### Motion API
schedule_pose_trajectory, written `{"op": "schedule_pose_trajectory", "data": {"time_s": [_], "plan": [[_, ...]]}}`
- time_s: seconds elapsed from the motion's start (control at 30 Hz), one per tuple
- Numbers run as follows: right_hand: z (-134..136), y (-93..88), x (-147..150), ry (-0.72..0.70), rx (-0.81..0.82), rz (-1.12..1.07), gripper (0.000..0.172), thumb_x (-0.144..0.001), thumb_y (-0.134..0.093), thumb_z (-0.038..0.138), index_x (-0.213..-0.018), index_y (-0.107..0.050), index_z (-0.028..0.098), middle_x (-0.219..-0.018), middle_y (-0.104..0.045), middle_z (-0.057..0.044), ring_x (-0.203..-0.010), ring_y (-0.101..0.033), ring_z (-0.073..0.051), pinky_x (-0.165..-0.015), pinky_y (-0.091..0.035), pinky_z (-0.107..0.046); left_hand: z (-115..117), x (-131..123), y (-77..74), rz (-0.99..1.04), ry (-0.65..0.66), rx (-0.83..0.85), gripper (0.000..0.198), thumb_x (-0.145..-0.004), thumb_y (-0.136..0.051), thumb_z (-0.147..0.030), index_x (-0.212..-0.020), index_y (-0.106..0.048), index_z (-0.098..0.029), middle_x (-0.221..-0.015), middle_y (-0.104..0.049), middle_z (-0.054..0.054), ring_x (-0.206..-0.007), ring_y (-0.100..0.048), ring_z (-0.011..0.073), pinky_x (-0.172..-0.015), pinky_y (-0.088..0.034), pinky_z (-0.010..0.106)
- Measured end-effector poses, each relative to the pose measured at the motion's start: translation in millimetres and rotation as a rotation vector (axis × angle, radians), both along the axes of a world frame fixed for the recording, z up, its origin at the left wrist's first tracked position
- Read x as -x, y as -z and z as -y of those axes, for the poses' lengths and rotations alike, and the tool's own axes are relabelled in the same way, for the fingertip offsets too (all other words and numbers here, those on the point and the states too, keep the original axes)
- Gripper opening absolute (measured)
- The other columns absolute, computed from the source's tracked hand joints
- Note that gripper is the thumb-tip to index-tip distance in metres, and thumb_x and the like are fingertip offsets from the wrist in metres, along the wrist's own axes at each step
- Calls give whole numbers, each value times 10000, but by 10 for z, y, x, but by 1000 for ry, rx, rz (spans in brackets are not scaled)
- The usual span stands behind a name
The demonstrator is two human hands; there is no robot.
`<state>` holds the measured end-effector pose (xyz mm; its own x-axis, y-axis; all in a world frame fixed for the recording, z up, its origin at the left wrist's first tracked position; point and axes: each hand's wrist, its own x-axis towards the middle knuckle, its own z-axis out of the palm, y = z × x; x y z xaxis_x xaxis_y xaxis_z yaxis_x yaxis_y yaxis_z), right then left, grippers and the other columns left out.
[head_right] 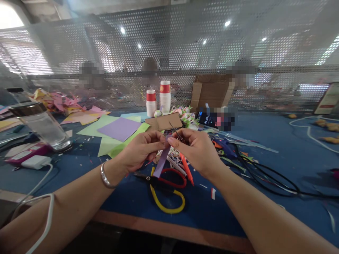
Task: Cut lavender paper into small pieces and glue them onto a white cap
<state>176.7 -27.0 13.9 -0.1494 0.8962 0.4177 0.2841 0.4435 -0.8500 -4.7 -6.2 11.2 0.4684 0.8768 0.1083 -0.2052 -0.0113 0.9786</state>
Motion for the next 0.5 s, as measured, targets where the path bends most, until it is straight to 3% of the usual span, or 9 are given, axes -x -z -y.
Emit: {"op": "schedule_pose_trajectory", "data": {"time_s": [0.17,0.33,0.5], "plan": [[-10,8,-5,1,12,-16,230,-823,-745,381,-837,-702,155,-650,-569,34,-546,-404,-75,-490,-297,-242,2,0,6,-11,22,19,214,-763,-770,-214,-744,-568,-146,-580,-550,-73,-365,-416,0,-377,-305,147],[-6,6,-4,16,10,-2,211,-815,-749,367,-818,-694,162,-625,-562,37,-536,-404,-80,-488,-293,-247,19,-15,12,-26,19,23,267,-731,-811,-260,-745,-562,-163,-549,-532,-72,-402,-434,26,-413,-325,171],[5,-8,-5,21,-9,15,227,-847,-707,390,-818,-685,165,-627,-555,37,-518,-386,-77,-484,-292,-251,48,-29,-4,3,22,131,198,-785,-747,-227,-745,-564,-163,-537,-527,-66,-415,-465,34,-417,-282,169]]}}
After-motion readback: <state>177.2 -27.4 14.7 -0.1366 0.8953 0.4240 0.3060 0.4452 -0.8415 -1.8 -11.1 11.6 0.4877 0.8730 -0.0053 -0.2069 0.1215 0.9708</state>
